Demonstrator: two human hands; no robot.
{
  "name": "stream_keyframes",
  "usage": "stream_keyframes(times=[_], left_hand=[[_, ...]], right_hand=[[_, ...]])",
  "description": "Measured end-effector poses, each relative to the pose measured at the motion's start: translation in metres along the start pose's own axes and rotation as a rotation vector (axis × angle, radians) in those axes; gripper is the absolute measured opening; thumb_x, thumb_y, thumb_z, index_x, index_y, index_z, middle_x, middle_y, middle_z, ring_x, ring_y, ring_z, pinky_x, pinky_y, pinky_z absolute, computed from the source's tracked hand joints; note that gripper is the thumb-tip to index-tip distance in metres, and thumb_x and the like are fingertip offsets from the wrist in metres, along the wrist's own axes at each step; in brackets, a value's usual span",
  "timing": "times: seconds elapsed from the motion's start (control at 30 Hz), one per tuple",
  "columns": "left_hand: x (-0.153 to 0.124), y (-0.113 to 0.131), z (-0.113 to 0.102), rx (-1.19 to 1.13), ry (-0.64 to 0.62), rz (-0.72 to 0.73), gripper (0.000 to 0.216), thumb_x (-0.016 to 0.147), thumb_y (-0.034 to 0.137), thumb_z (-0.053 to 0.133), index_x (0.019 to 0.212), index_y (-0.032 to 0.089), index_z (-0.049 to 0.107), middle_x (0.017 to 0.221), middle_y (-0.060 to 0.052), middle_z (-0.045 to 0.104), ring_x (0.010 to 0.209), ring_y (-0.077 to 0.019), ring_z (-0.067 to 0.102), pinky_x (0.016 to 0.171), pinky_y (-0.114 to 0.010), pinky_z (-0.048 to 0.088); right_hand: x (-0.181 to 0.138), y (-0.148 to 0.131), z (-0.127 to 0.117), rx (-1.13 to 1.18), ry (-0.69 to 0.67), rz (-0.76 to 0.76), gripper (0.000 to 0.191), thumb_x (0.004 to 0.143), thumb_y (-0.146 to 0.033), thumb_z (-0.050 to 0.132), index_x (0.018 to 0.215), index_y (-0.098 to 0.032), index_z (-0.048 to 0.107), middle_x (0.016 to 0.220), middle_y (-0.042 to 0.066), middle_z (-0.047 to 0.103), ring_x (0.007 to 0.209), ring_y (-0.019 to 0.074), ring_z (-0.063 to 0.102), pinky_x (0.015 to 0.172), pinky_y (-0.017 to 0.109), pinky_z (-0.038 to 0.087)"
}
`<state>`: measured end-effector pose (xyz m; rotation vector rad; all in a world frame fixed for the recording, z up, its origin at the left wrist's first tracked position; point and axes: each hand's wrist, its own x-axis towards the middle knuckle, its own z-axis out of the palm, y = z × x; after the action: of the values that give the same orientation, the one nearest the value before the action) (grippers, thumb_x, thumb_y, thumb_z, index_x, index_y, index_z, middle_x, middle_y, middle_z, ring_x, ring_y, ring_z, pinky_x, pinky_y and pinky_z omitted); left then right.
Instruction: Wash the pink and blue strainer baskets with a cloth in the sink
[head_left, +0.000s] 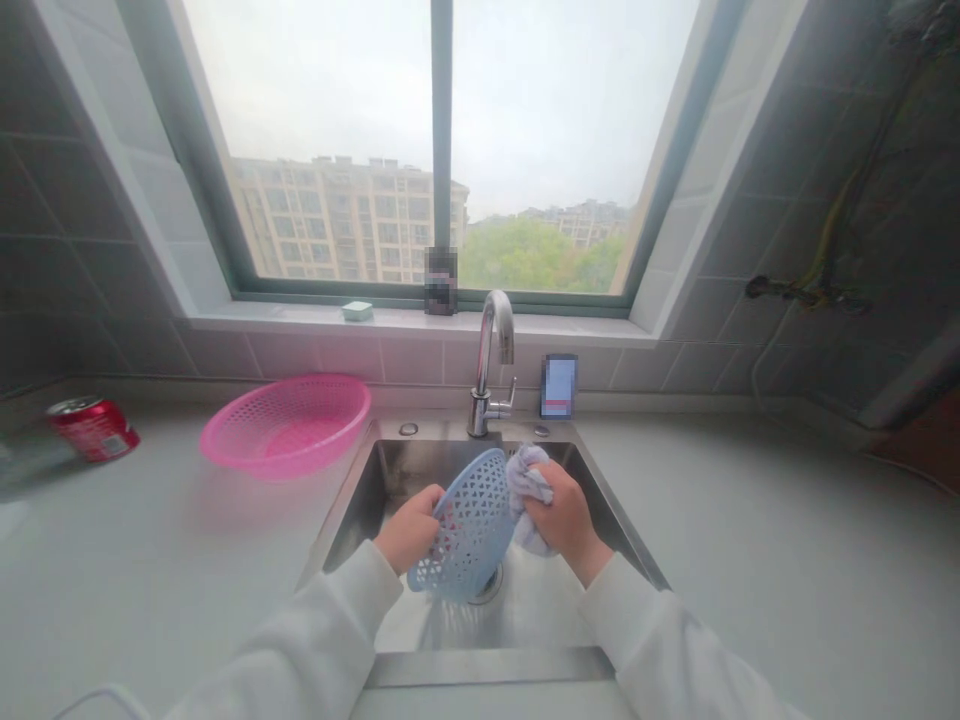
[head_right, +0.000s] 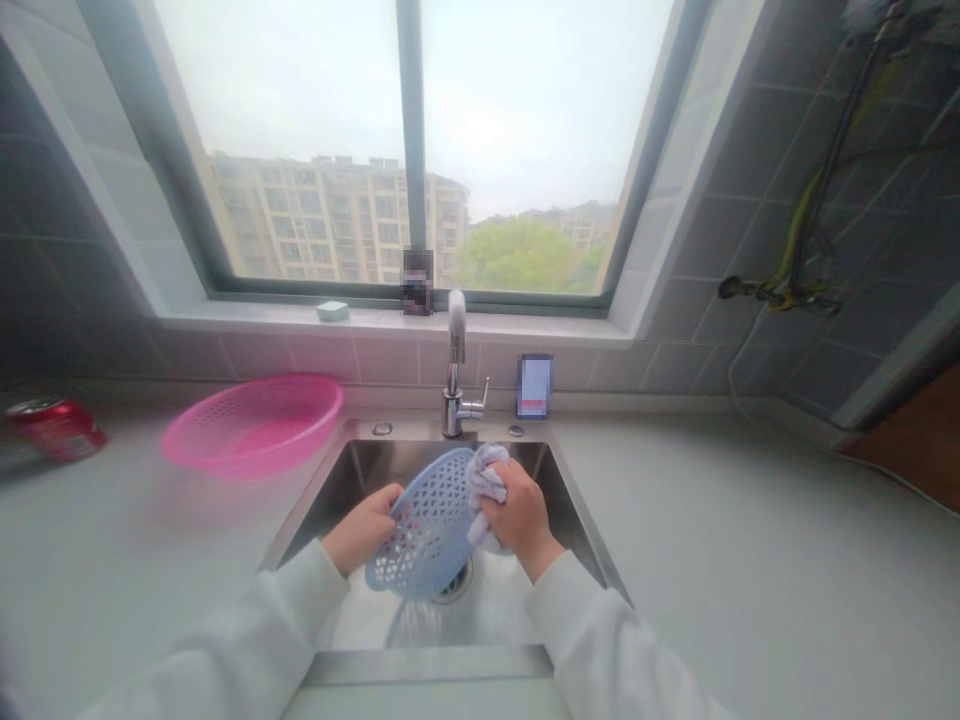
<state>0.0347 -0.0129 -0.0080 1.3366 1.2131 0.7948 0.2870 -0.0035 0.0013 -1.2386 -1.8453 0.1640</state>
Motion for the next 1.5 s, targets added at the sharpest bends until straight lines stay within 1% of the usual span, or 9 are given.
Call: stream_keyframes(times=[0.17,0.37,0.57,0.73,0.8,1.0,1.07,1.23,1.5], left_hand=[[-0.003,-0.001,0.003,0.109,0.081,0.064,0.023,0.062,0.000,0.045,0.072,0.020,0.049,0.061,0.006,0.049,0.059,-0.0128,0.051,0.054,-0.021,0.035],[-0.007,0.006,0.002,0.529,0.169,0.166,0.021,0.072,0.001,0.045,0.074,0.021,0.047,0.065,0.004,0.050,0.069,-0.0161,0.052,0.064,-0.025,0.033],[-0.017,0.025,0.003,0.684,0.220,0.115,0.018,0.082,0.006,0.045,0.081,0.022,0.054,0.072,0.001,0.060,0.074,-0.0189,0.059,0.066,-0.025,0.035],[-0.022,0.032,0.013,0.843,0.189,0.088,0.021,0.086,0.008,0.047,0.093,0.024,0.060,0.081,-0.003,0.070,0.082,-0.0233,0.068,0.069,-0.027,0.039],[-0.022,0.033,0.015,0.895,0.162,0.099,0.022,0.088,0.009,0.048,0.099,0.024,0.060,0.086,-0.005,0.073,0.087,-0.0255,0.071,0.072,-0.027,0.041],[-0.024,0.034,0.014,0.939,0.123,0.108,0.025,0.090,0.009,0.047,0.102,0.025,0.061,0.092,-0.008,0.075,0.092,-0.0280,0.073,0.074,-0.030,0.043],[-0.025,0.035,0.015,0.919,0.132,0.112,0.026,0.088,0.007,0.048,0.101,0.025,0.061,0.091,-0.008,0.075,0.091,-0.0289,0.073,0.074,-0.030,0.043],[-0.024,0.034,0.019,0.920,0.115,0.132,0.018,0.090,0.013,0.052,0.102,0.024,0.061,0.091,-0.010,0.076,0.090,-0.0311,0.074,0.073,-0.031,0.043],[-0.027,0.038,0.009,0.882,0.159,0.120,0.025,0.088,0.007,0.047,0.097,0.024,0.061,0.086,-0.005,0.074,0.086,-0.0244,0.072,0.070,-0.027,0.039]], right_hand=[[-0.003,-0.007,0.000,0.014,-0.038,-0.032,0.014,0.073,-0.010,0.055,0.076,-0.023,0.060,0.084,0.005,0.061,0.079,0.0218,0.059,0.074,0.034,0.047],[-0.009,-0.021,0.003,0.127,-0.283,-0.229,0.009,0.073,-0.015,0.060,0.077,-0.022,0.063,0.084,0.003,0.061,0.076,0.0184,0.060,0.068,0.028,0.047],[-0.001,-0.014,0.003,-0.026,-0.097,0.004,0.014,0.072,-0.014,0.055,0.078,-0.023,0.064,0.087,0.005,0.066,0.082,0.0213,0.063,0.076,0.032,0.050],[-0.017,-0.050,0.007,-0.023,-0.322,-0.244,0.011,0.071,-0.019,0.062,0.080,-0.024,0.066,0.084,0.003,0.065,0.075,0.0196,0.061,0.068,0.027,0.048],[-0.019,-0.053,0.010,-0.026,-0.362,-0.262,0.011,0.069,-0.017,0.062,0.077,-0.024,0.065,0.082,0.002,0.064,0.073,0.0190,0.060,0.067,0.026,0.047],[-0.001,-0.022,0.003,-0.097,-0.083,0.019,0.013,0.073,-0.014,0.055,0.077,-0.024,0.062,0.083,0.004,0.063,0.076,0.0200,0.061,0.069,0.029,0.047],[-0.004,-0.027,0.002,-0.089,-0.083,-0.026,0.015,0.071,-0.014,0.056,0.080,-0.023,0.064,0.087,0.005,0.064,0.077,0.0204,0.062,0.070,0.029,0.048],[-0.022,-0.059,0.010,-0.028,-0.318,-0.305,0.012,0.070,-0.017,0.062,0.079,-0.023,0.066,0.083,0.003,0.064,0.073,0.0194,0.061,0.065,0.027,0.045],[0.004,-0.014,-0.007,-0.106,-0.029,0.023,0.010,0.079,-0.016,0.059,0.081,-0.025,0.064,0.085,0.004,0.064,0.078,0.0224,0.063,0.071,0.033,0.049]])
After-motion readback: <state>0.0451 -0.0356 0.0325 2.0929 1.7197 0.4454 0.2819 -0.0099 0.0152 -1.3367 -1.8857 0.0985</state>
